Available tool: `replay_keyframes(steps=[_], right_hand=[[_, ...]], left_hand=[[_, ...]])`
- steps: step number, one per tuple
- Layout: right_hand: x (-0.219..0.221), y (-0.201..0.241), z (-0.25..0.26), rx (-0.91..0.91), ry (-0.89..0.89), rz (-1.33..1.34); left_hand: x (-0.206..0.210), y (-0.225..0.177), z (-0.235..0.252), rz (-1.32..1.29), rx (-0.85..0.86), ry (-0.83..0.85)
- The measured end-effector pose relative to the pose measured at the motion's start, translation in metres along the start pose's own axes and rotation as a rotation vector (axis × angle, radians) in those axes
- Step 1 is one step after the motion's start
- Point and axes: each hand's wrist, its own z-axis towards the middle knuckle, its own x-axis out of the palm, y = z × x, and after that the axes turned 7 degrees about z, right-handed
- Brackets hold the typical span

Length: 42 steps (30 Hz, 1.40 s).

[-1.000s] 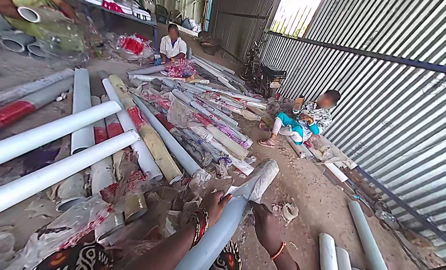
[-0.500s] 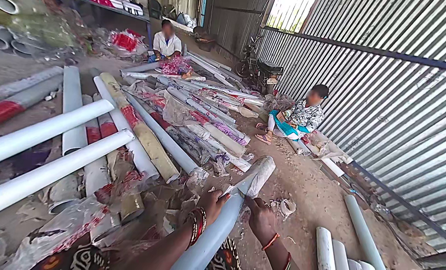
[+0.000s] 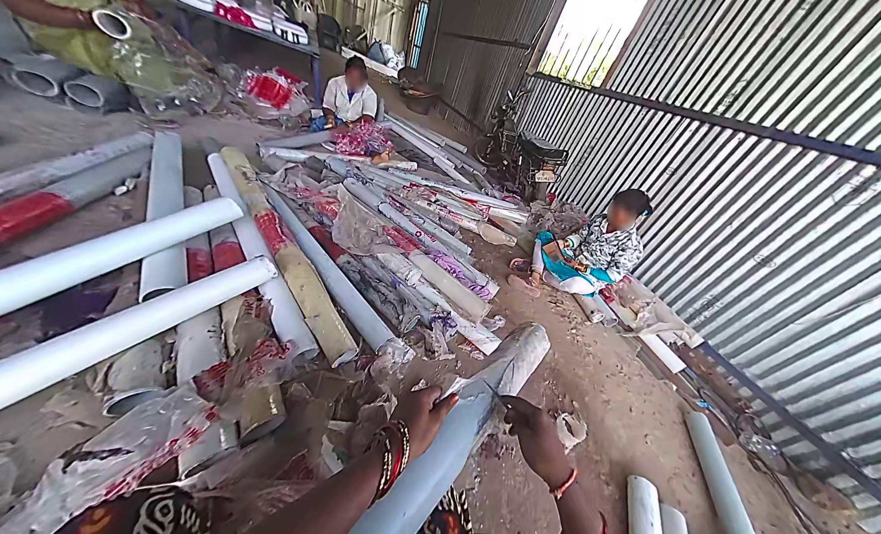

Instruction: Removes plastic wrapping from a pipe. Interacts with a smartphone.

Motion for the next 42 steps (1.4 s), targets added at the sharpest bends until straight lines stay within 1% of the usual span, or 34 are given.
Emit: replay_keyframes(steps=[4,7,9,11,15,18,19,21,22,24,25,27,29,31,34,36,38,40,42], right_hand=[[0.033,0.001,-0.027,-0.067,-0.189,-0.152],[0.043,-0.007,-0.027,-0.15,-0.318,-0.283],[0.046,-0.011,-0.024,-0.213,-0.368,-0.371],[0.044,-0.012,-0.022,-0.243,-0.374,-0.456],[0.04,-0.012,-0.013,-0.234,-0.311,-0.548],[0.044,-0.015,-0.005,-0.307,-0.364,-0.598],[0.042,-0.013,-0.002,-0.264,-0.349,-0.615],[0.029,-0.002,0.007,-0.095,-0.214,-0.618],[0.02,0.006,0.011,-0.023,-0.114,-0.585],[0.001,0.011,0.021,0.014,0.036,-0.436],[-0.007,0.006,0.026,0.006,0.073,-0.329],[-0.012,-0.003,0.028,0.016,0.092,-0.152],[-0.005,0.0,0.017,0.041,0.055,-0.056],[0.01,0.006,-0.002,0.029,-0.009,-0.031],[0.034,0.013,-0.022,-0.036,-0.166,-0.237],[0.045,0.008,-0.024,-0.109,-0.279,-0.389],[0.051,0.0,-0.022,-0.183,-0.37,-0.462],[0.049,-0.003,-0.018,-0.184,-0.373,-0.504],[0.043,-0.001,-0.011,-0.099,-0.3,-0.53]], left_hand=[[0.001,-0.002,0.0,0.007,0.0,0.002],[0.002,-0.006,-0.001,0.015,0.0,0.001],[0.002,-0.008,-0.001,0.044,-0.007,0.016],[0.001,-0.012,-0.002,0.077,-0.016,0.035],[0.001,-0.01,0.0,0.09,-0.003,0.013],[0.0,-0.008,0.001,0.09,-0.006,0.008],[0.0,-0.009,0.0,0.093,-0.012,0.01],[-0.001,-0.011,-0.002,0.104,-0.028,0.022],[-0.002,-0.011,-0.003,0.104,-0.039,0.029],[-0.003,-0.008,-0.003,0.071,-0.038,0.027],[-0.003,-0.006,-0.003,0.058,-0.034,0.026],[-0.002,-0.003,-0.002,0.037,-0.014,0.013],[-0.002,-0.002,-0.001,0.032,-0.016,0.012],[-0.002,-0.001,-0.001,0.025,-0.021,0.027],[0.002,0.001,0.003,0.005,-0.002,0.006],[0.005,0.003,0.005,0.0,0.017,-0.017],[0.006,0.001,0.004,0.012,0.02,-0.02],[0.005,-0.003,0.003,0.031,0.01,-0.005],[0.004,-0.007,0.002,0.048,0.0,0.012]])
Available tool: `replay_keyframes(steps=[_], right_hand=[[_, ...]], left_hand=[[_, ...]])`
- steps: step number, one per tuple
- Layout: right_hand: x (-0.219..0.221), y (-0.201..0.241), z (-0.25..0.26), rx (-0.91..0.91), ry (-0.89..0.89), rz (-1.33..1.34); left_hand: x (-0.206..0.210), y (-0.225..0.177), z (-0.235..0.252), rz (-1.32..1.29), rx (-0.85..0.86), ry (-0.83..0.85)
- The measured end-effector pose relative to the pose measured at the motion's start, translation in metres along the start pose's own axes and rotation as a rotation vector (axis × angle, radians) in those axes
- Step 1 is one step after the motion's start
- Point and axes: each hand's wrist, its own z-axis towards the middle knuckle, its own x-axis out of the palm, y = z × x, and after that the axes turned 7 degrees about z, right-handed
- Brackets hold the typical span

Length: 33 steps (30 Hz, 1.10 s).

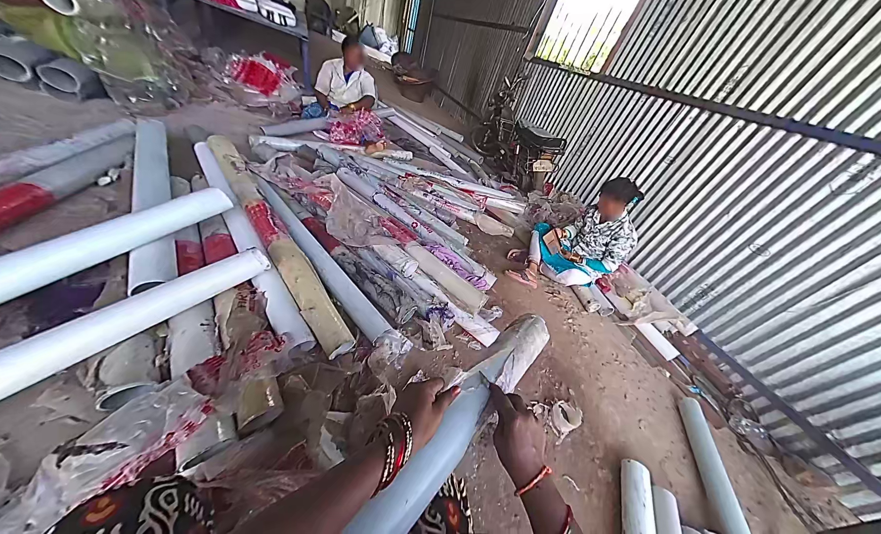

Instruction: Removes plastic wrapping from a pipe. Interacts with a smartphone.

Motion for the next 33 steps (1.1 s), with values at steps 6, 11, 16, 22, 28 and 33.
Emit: replay_keyframes(steps=[6,11,16,22,28,33], right_hand=[[-0.026,0.003,0.039,0.125,0.334,-0.032],[-0.027,-0.027,0.044,0.224,0.335,0.649],[-0.024,-0.012,0.003,0.712,0.124,1.249],[-0.027,0.005,-0.011,0.604,0.112,1.25],[-0.029,0.011,-0.001,0.473,0.152,1.033],[-0.018,0.006,0.006,0.433,0.217,0.926]], left_hand=[[-0.003,0.003,-0.001,0.014,-0.021,-0.004],[-0.008,0.006,-0.006,-0.035,-0.009,-0.021],[-0.008,0.013,-0.003,-0.106,-0.05,-0.026],[-0.008,0.01,-0.006,-0.131,-0.094,-0.046],[-0.01,0.003,-0.011,-0.115,-0.111,-0.018],[-0.013,0.006,-0.013,-0.179,-0.183,-0.046]])
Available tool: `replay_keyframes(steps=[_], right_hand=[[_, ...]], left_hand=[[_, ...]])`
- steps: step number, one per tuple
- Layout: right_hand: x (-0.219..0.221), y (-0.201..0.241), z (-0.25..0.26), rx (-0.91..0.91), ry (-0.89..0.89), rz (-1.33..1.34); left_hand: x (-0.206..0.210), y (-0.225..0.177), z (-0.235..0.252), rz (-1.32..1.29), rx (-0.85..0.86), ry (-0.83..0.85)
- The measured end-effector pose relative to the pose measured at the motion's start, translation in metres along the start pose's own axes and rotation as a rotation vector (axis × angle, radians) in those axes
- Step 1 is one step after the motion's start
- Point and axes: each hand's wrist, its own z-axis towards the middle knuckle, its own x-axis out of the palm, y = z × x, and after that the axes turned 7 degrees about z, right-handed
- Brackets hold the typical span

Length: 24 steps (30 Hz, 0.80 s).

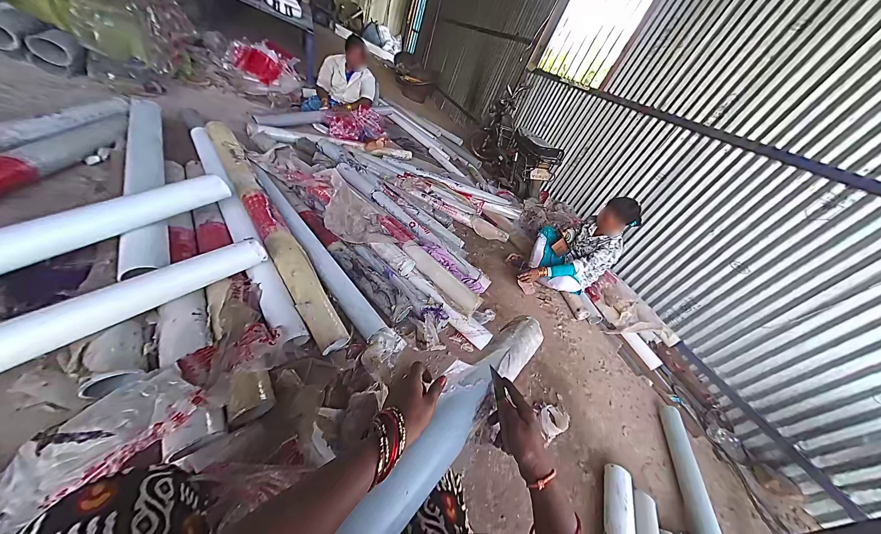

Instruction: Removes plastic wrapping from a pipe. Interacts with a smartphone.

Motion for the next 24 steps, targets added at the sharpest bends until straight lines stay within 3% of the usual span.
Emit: replay_keyframes(steps=[6,13,24], right_hand=[[0.008,0.001,0.002,-0.037,-0.012,-0.078],[0.014,0.005,0.003,0.027,-0.052,-0.042],[0.014,0.004,0.005,0.009,-0.033,-0.063]], left_hand=[[0.007,0.007,0.001,-0.141,0.008,-0.094],[0.009,0.011,0.007,-0.131,0.0,0.118],[0.003,0.003,0.0,-0.005,0.017,0.168]])
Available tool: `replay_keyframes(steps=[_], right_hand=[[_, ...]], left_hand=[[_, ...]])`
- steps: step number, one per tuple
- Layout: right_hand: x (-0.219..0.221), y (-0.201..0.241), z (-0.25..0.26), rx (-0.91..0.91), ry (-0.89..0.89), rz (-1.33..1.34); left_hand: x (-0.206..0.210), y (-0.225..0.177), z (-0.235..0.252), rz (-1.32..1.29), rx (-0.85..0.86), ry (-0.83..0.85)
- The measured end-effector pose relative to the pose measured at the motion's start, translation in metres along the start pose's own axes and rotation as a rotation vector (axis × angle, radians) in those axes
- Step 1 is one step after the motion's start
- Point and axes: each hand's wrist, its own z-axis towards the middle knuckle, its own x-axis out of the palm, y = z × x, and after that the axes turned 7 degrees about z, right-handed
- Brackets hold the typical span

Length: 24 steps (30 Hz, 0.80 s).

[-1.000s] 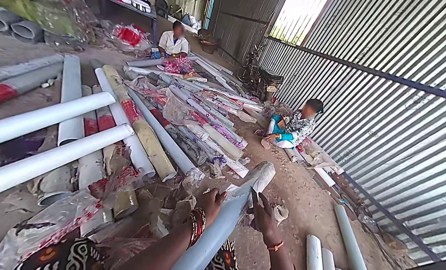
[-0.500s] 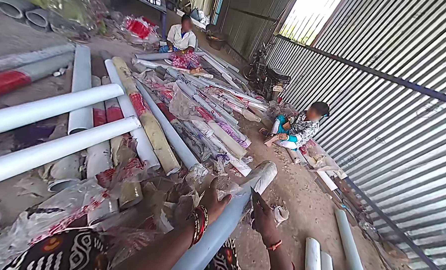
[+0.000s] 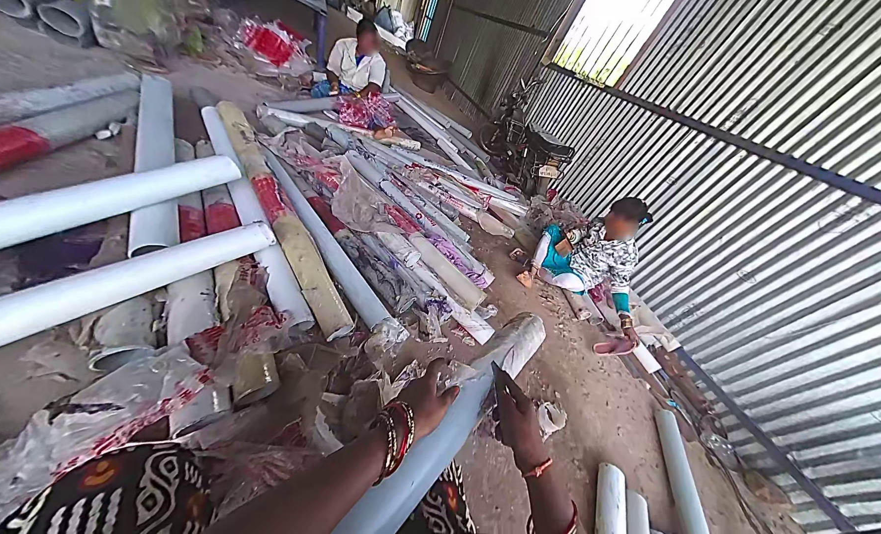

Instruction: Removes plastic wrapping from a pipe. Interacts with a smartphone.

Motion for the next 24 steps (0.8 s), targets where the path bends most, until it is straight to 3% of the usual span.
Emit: replay_keyframes(steps=[8,14,18,24], right_hand=[[0.008,0.002,-0.017,-0.001,-0.036,-0.057],[0.01,0.008,-0.003,-0.033,-0.016,-0.119],[0.015,0.011,-0.02,0.027,-0.02,-0.055],[0.012,0.019,-0.001,0.081,0.039,0.098]], left_hand=[[0.002,0.001,-0.003,-0.018,-0.003,-0.023],[0.003,0.002,-0.004,-0.019,0.003,-0.034],[0.004,0.004,-0.004,-0.015,-0.003,-0.033],[0.005,0.009,0.001,-0.109,0.002,-0.095]])
